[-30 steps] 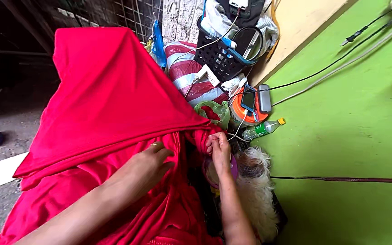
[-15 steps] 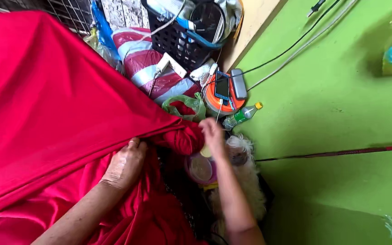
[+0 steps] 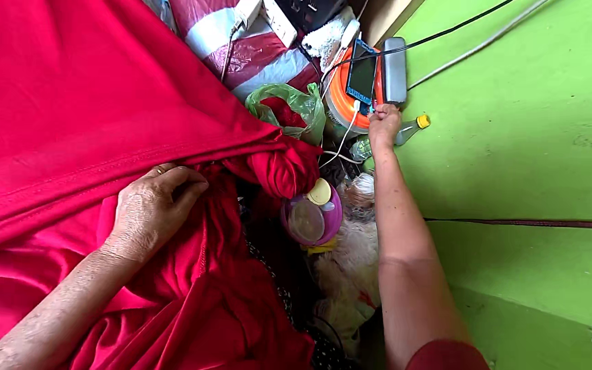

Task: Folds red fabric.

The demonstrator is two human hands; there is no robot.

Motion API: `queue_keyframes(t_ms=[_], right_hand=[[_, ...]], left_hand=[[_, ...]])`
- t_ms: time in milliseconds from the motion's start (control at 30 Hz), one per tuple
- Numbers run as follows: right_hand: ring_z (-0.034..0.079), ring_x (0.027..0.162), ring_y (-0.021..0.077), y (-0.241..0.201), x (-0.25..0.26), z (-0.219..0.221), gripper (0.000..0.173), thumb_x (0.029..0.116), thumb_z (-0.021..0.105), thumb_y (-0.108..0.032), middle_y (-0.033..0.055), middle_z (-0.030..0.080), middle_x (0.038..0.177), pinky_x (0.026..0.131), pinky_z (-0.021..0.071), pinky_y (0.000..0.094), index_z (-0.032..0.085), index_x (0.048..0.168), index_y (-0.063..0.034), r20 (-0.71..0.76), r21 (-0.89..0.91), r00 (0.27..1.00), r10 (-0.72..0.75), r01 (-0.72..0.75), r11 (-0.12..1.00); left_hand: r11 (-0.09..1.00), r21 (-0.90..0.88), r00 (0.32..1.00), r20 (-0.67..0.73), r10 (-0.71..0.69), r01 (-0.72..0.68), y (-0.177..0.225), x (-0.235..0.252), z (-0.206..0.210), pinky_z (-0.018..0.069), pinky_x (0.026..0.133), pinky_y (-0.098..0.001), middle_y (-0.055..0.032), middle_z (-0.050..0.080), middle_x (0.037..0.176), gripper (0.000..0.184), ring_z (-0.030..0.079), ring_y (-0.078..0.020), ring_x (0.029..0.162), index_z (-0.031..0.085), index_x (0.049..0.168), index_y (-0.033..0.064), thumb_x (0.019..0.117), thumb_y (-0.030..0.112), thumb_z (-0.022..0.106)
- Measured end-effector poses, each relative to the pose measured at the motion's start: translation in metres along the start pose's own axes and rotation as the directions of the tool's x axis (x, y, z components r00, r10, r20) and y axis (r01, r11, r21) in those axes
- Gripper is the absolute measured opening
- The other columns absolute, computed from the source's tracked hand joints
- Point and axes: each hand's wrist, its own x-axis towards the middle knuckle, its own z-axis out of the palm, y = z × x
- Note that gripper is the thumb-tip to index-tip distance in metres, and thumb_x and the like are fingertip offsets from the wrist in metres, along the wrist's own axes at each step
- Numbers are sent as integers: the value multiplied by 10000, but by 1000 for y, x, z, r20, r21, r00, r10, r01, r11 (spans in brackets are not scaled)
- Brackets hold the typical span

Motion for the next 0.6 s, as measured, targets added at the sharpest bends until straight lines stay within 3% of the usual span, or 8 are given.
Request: queue_keyframes(t_ms=[67, 133, 233, 267, 333, 433, 500, 600], right_hand=[[607, 1143, 342, 6, 4, 0, 400, 932, 633, 0, 289, 595, 1270, 978, 497, 439, 574, 1319, 83, 21, 137, 1000, 15, -17, 990], [636, 956, 246, 10, -1, -6, 443, 950, 575, 17, 250, 596, 1240, 816, 546, 376, 509, 1385, 70, 46, 285, 996, 81, -91, 954], [538, 684, 45, 8, -37, -24, 388, 1012, 515, 11, 53, 585, 1017, 608, 470, 195, 496, 1399, -9, 60, 589, 974, 217, -210, 780], [546, 663, 23, 14, -54, -26, 364, 1023, 489, 2, 9, 592, 985, 596, 473, 174, 504, 1386, -23, 61, 694, 978, 198, -184, 696], [630, 768, 29, 23, -97, -24, 326, 1033, 441, -23, -45, 625, 1011, 700, 544, 193, 485, 1353, -70, 102, 812, 993, 66, -121, 571], [645, 830, 65, 11, -173, 1, 345, 952, 434, -3, -52, 642, 952, 769, 558, 265, 526, 1269, -102, 258, 828, 962, -92, -171, 534], [622, 736, 59, -7, -218, 24, 333, 877, 424, 2, -52, 626, 833, 711, 548, 266, 539, 1176, -87, 418, 815, 886, -202, -268, 513], [606, 735, 49, -29, -262, 55, 258, 881, 454, -29, -37, 623, 833, 716, 528, 250, 533, 1126, -29, 543, 820, 734, -408, -358, 447]], left_hand=[[993, -102, 997, -29, -66, 63, -5, -4, 0, 532, 783, -449, -138, 688, 956, 268, 666, -225, 846, 714, 1021, 13, 1000, 244, 579], [970, -218, 990, -64, -124, 107, -5, -8, 0, 578, 752, -252, -48, 693, 907, 235, 669, -56, 771, 710, 1025, 31, 998, 233, 593], [953, -292, 986, -116, -117, 79, -4, -9, 4, 569, 733, -206, -41, 693, 886, 211, 660, -27, 746, 712, 1023, 16, 994, 189, 595], [956, -288, 986, -137, -94, 52, -6, -10, 6, 564, 728, -203, -40, 692, 874, 212, 656, -28, 742, 715, 1015, 18, 990, 187, 591], [958, -287, 985, -162, -53, 4, -10, -10, 9, 556, 737, -204, -49, 686, 878, 214, 651, -36, 755, 722, 994, 15, 979, 185, 592], [961, -272, 983, -182, 5, -55, -14, -13, 10, 531, 754, -204, -54, 687, 883, 205, 638, -44, 777, 738, 954, 20, 961, 184, 614], [958, -265, 979, -195, 56, -107, -16, -14, 10, 518, 786, -201, -62, 696, 904, 199, 636, -49, 821, 744, 933, 18, 950, 176, 625], [951, -267, 974, -199, 105, -157, -16, -15, 9, 512, 827, -197, -70, 705, 923, 191, 639, -46, 869, 752, 920, 9, 941, 162, 640]])
